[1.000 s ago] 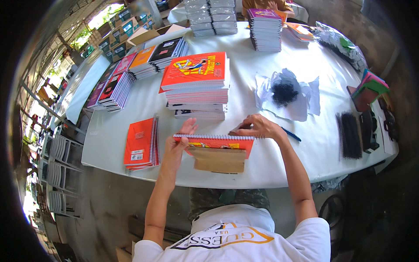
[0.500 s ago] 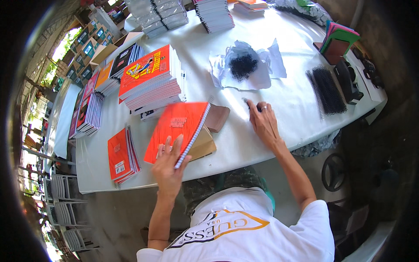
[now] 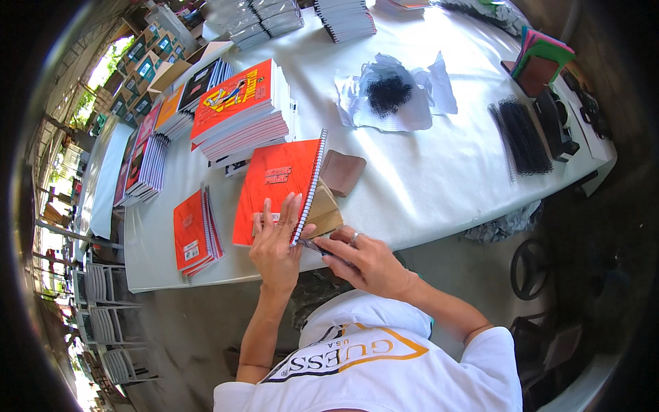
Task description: The person binds notebooks by threading metal spiral coils through the pre-punched holes by hand, trimming the excess wire with pliers, and stacking the completed notebooks on a table.
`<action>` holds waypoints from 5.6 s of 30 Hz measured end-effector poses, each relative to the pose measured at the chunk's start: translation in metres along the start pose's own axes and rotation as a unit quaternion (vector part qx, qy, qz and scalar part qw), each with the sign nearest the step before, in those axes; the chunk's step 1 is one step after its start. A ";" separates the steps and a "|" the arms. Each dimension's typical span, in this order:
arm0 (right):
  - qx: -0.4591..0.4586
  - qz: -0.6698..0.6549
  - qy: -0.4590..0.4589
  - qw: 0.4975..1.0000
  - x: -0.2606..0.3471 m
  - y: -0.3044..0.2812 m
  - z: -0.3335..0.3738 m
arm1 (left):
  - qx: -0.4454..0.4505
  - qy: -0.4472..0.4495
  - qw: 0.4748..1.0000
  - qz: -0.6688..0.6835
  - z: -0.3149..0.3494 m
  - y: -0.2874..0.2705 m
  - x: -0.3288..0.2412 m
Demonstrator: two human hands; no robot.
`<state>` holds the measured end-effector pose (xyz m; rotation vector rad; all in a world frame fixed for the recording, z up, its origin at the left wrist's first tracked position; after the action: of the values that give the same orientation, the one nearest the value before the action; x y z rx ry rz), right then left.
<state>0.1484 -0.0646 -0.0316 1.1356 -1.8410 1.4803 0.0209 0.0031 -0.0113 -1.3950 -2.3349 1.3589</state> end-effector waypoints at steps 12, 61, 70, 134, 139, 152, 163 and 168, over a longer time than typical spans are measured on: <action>-0.095 0.236 0.085 0.963 -0.107 -0.089 -0.047 | -0.196 -0.191 0.945 0.178 0.002 -0.138 0.143; -0.258 0.199 0.041 0.945 -0.035 -0.088 -0.304 | -0.147 -0.269 0.946 0.102 -0.010 -0.131 0.308; -0.219 -0.224 -0.035 0.949 -0.058 -0.058 -0.106 | -0.012 -0.058 0.846 0.530 -0.059 -0.081 0.109; 0.186 0.078 0.072 0.977 -0.044 -0.064 -0.080 | 0.157 0.033 0.985 0.055 -0.064 0.026 0.002; 0.069 0.146 -0.069 0.985 -0.020 -0.070 -0.074 | 0.150 0.048 0.986 0.051 -0.062 0.026 0.000; 0.264 -0.005 0.085 0.961 -0.029 -0.059 -0.094 | 0.223 0.024 0.973 0.057 -0.056 0.034 -0.011; 0.256 0.142 -0.056 0.955 -0.097 -0.060 -0.139 | 0.129 0.036 0.990 0.043 -0.062 0.018 -0.001; 0.345 -0.004 -0.076 0.936 -0.061 -0.061 -0.128 | 0.099 -0.002 0.993 0.072 -0.064 0.012 0.008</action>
<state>0.2179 0.0723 -0.0144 1.6008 -1.4167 2.1712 0.0557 0.0520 0.0153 -1.5240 -2.0694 1.5821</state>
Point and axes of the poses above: each hand's wrist, its own z-axis away from the middle knuckle, its own y-axis out of the palm, x = y × z, the point moved 7 cm from there along -z, towards the middle knuckle, and after that the axes turned 11 degrees about z, right-handed, at the moved point
